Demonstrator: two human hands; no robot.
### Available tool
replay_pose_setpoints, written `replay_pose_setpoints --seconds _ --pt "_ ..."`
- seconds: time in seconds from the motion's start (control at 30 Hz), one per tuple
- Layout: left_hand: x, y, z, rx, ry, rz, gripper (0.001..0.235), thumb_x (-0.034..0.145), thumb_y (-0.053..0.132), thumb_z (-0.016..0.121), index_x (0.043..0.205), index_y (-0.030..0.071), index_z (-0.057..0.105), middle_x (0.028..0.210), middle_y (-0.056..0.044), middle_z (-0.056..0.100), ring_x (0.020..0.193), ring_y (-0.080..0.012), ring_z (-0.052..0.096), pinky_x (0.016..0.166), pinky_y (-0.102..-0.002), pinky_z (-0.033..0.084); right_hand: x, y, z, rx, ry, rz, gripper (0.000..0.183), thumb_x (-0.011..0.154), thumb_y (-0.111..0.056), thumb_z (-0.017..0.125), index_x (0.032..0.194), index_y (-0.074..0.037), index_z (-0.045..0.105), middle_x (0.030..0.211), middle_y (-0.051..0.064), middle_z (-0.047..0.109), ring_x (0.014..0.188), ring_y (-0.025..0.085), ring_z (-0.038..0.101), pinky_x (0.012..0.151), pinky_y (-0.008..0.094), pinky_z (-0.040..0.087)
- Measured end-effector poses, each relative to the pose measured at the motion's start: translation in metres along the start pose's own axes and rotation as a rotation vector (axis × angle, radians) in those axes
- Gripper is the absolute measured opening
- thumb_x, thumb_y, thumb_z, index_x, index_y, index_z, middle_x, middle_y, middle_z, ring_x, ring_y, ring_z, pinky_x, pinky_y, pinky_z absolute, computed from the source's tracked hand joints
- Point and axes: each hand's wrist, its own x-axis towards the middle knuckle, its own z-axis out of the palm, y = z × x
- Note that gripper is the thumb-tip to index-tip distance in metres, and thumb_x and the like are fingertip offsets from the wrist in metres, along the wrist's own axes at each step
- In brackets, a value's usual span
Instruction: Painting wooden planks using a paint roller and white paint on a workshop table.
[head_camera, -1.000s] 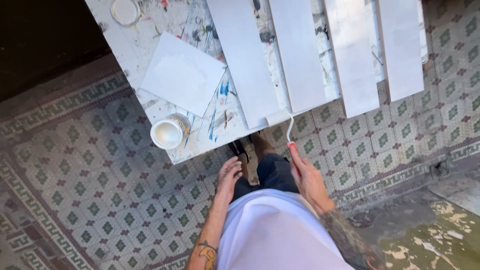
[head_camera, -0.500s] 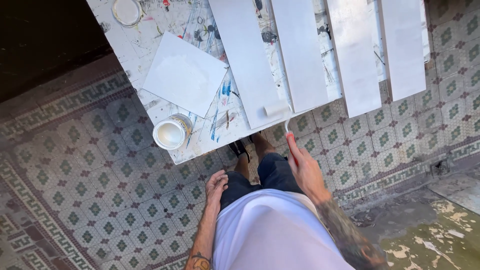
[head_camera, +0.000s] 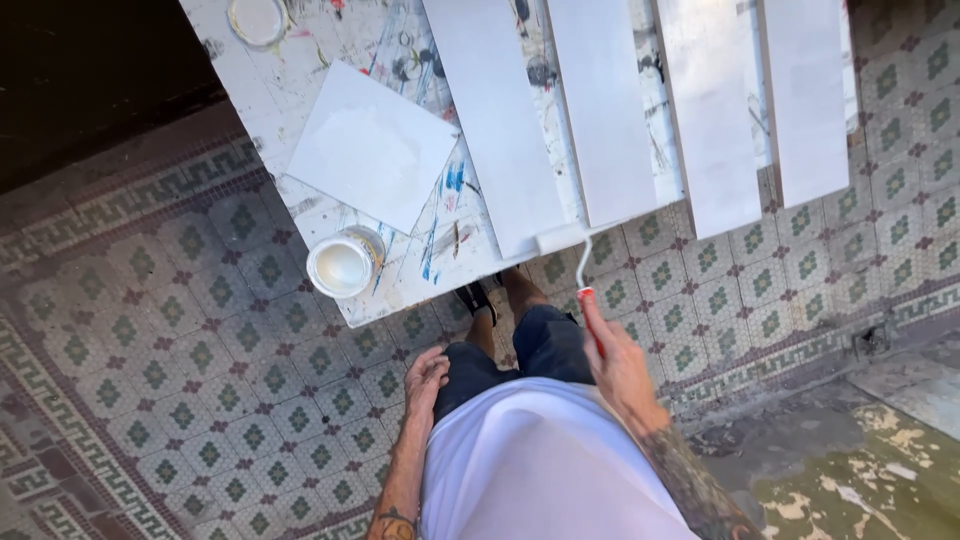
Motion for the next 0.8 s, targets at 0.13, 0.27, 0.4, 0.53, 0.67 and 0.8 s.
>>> replay_pose_setpoints --seconds 0.13,0.27,0.4,0.53,0.67,0.8 --pt "-0.001 -0.005 -0.002 -0.011 0.041 -0.022 0.042 0.093 0.008 0.074 0.135 0.007 0.07 0.12 -0.018 0.073 0.116 -0.0301 0.069 0.091 -0.038 0.062 0.048 -0.032 -0.011 -0.046 -0.046 -0.029 0.06 0.103 -0.017 0.052 0.16 -0.028 0.039 0.079 0.014 0.062 0.068 0.034 0.066 0.06 0.047 0.051" --pt "0.001 -0.007 -0.003 -0.03 0.064 -0.042 0.04 0.096 0.008 0.074 0.136 0.009 0.069 0.123 -0.017 0.072 0.119 -0.03 0.067 0.094 -0.038 0.061 0.115 -0.059 -0.019 -0.004 0.001 -0.103 0.059 0.106 -0.015 0.048 0.163 -0.026 0.038 0.072 0.012 0.057 0.059 0.027 0.061 0.057 0.04 0.05" --pt "0.003 -0.013 0.004 -0.057 0.109 -0.065 0.041 0.094 0.01 0.076 0.135 0.009 0.07 0.123 -0.016 0.072 0.118 -0.0293 0.068 0.095 -0.038 0.061 0.188 -0.083 -0.028 0.003 0.011 -0.171 0.059 0.107 -0.013 0.048 0.164 -0.022 0.036 0.071 0.014 0.058 0.055 0.029 0.057 0.053 0.042 0.047" --pt "0.004 -0.008 0.018 -0.222 0.174 -0.056 0.045 0.09 0.007 0.07 0.135 0.006 0.068 0.108 -0.007 0.076 0.092 -0.0115 0.069 0.07 -0.023 0.054 0.293 -0.106 -0.026 0.028 -0.008 -0.349 0.06 0.108 -0.009 0.043 0.165 -0.01 0.023 0.061 0.005 0.043 0.051 0.02 0.038 0.05 0.041 0.028" --pt "-0.02 0.01 0.025 -0.19 0.219 -0.086 0.037 0.09 0.015 0.075 0.127 0.01 0.073 0.106 -0.005 0.077 0.098 -0.0138 0.07 0.079 -0.027 0.055 0.406 -0.14 -0.028 0.036 0.022 -0.33 0.055 0.104 -0.013 0.041 0.158 -0.017 0.032 0.108 0.035 0.07 0.058 0.04 0.066 0.055 0.054 0.054" --pt "-0.038 0.016 0.02 -0.209 0.269 -0.11 0.044 0.092 0.017 0.074 0.134 0.008 0.07 0.112 -0.005 0.075 0.102 -0.0123 0.068 0.079 -0.025 0.054 0.495 -0.159 -0.028 0.143 0.054 -0.378 0.058 0.097 -0.016 0.043 0.154 -0.025 0.045 0.061 0.01 0.07 0.043 0.026 0.068 0.054 0.044 0.063"
